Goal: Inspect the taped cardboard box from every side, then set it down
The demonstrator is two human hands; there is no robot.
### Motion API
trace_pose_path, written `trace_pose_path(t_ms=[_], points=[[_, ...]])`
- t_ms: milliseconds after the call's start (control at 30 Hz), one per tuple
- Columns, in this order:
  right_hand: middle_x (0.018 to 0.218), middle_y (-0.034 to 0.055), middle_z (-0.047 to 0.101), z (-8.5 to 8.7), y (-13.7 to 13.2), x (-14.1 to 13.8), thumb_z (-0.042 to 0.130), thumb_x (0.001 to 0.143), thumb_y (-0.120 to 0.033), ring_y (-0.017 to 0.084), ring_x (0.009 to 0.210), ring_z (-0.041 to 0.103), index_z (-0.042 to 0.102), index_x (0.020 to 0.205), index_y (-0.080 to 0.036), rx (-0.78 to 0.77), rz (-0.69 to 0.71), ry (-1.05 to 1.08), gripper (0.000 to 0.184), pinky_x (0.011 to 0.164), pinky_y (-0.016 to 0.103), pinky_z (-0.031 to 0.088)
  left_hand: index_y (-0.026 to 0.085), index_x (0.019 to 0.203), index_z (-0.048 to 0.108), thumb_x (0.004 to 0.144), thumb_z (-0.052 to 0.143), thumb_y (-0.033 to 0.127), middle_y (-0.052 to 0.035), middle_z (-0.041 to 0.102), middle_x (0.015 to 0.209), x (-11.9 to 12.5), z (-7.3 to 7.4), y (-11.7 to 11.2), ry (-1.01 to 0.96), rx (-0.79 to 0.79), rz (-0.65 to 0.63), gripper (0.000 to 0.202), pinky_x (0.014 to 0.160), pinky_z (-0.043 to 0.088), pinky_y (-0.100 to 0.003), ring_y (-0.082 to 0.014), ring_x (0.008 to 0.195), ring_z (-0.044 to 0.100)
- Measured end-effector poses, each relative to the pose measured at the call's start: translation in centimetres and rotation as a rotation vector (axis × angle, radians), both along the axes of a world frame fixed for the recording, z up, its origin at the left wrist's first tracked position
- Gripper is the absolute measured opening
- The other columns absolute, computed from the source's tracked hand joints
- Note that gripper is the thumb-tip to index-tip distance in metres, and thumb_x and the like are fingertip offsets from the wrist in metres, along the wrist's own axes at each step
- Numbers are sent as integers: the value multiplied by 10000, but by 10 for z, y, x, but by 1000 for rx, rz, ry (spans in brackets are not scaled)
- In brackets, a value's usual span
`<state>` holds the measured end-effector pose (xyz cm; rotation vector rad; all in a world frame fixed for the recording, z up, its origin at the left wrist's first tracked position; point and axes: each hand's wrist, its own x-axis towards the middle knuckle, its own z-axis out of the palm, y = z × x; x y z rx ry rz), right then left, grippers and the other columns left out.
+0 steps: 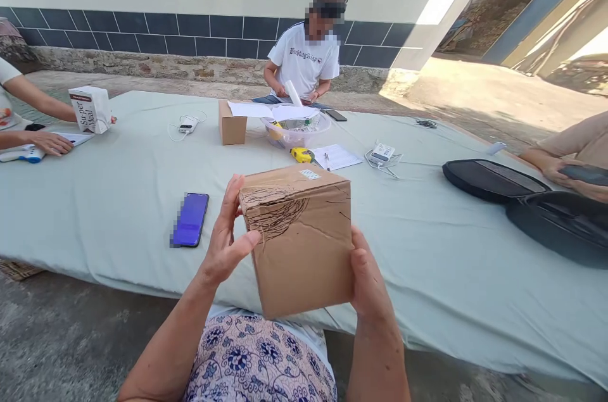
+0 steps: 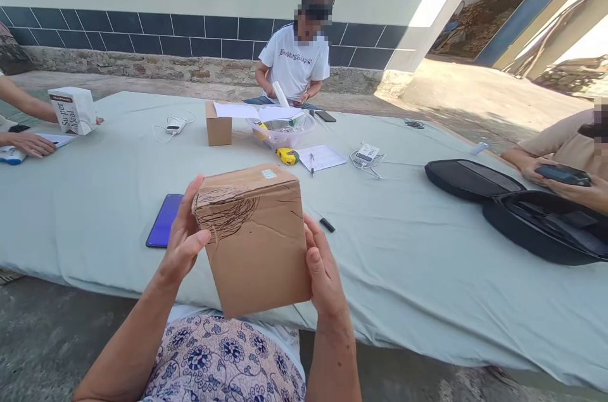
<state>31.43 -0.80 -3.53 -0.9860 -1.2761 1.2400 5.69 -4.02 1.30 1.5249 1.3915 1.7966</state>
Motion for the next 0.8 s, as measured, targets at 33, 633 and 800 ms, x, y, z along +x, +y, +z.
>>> trace_pose_path(t_ms=[33,633,800], points=[[1502,107,617,1,-4,-3,639,755,-863,387,1353,597,550,1460,-306,8,60,0,903,1019,482,560,306,1526,481,788,650,596,-128,534,1557,1,-1,0,-22,-15,-66,811,1030,544,-427,-346,1447,501],[1546,130,563,2,-3,-27,792,723,-719,403,1396,555,427,1538,-303,-43,168,140,985,1039,527,568,223,1072,704,939,669,386,-90,709,1174,19,7,-9,-52,24,103,213,943,537,-373,-236,1118,670],[1560,136,547,-2,-2,-22,779,725,-747,396,1419,532,438,1530,-290,0,164,62,986,1070,526,550,212,1024,734,920,690,367,-66,732,1050,23,8,-8,-88,7,117,192,848,568,-339,-206,969,694]])
